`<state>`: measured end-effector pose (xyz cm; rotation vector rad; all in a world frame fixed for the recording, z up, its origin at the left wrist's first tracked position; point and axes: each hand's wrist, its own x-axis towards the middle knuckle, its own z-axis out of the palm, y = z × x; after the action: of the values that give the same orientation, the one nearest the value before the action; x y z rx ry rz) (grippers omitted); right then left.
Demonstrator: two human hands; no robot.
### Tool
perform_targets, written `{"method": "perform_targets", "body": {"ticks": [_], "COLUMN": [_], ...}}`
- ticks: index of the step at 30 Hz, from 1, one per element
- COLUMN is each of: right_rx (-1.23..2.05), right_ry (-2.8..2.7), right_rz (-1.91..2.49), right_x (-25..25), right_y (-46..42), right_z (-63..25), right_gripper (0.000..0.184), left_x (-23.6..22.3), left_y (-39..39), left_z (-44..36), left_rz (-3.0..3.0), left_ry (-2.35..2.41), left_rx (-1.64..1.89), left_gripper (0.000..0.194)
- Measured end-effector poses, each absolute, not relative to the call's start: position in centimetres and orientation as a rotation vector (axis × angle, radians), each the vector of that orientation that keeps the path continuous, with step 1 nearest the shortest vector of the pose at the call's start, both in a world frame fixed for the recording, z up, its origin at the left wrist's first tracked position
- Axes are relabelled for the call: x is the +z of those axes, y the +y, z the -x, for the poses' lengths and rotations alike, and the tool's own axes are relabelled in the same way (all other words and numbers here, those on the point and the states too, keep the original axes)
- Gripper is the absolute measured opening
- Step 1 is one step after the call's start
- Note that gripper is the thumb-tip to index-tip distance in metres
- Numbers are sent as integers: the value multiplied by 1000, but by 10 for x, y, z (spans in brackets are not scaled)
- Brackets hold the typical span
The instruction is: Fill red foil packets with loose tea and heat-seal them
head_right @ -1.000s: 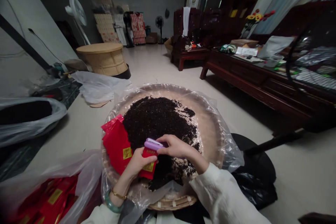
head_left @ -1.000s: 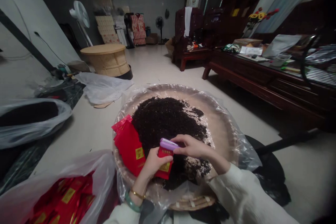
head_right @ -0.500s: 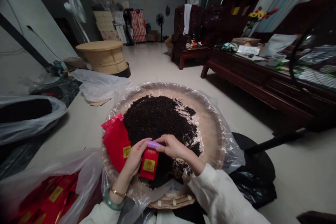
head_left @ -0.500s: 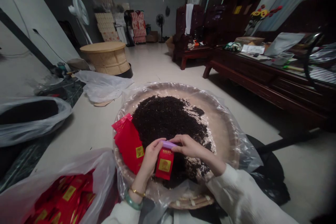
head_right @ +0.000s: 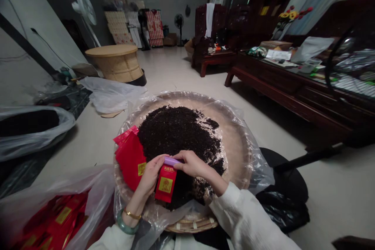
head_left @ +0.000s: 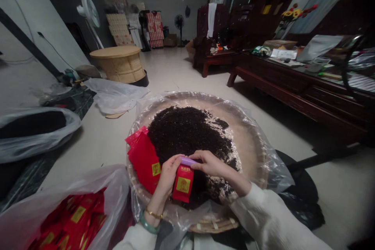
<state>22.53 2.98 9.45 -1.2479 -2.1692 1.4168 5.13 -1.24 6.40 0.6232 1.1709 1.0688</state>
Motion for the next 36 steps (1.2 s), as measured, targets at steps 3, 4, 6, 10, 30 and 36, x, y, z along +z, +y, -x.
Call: {"method": "perform_targets", "body": {"ticks": [3, 4, 6, 10, 30, 36], "right_rx": [1418, 1417, 1409, 1391, 1374, 1446], "right_ry": [-2177, -2178, -2182, -2198, -2215, -2114], "right_rz": [1248, 1243, 1234, 1214, 1184, 1213], "right_x": [95, 94, 92, 88, 86, 80], "right_y": [30, 30, 31, 32, 31, 35], "right_z": [-225, -225, -226, -226, -226, -229], "right_gripper": [34, 34, 34, 35, 32, 33], "left_x": [65, 65, 65, 65, 59, 66], "left_y": [-13, -13, -13, -13, -12, -15], "left_z": [-51, -51, -52, -52, -49, -48], "left_rz": [-632, -629, -622, -629, -638, -676], "left_ry": [1184, 1186, 1184, 1196, 1208, 1129], "left_rx": [1076, 1075, 1072, 1065, 1079, 862], "left_gripper": [69, 68, 68, 69, 69, 78]}}
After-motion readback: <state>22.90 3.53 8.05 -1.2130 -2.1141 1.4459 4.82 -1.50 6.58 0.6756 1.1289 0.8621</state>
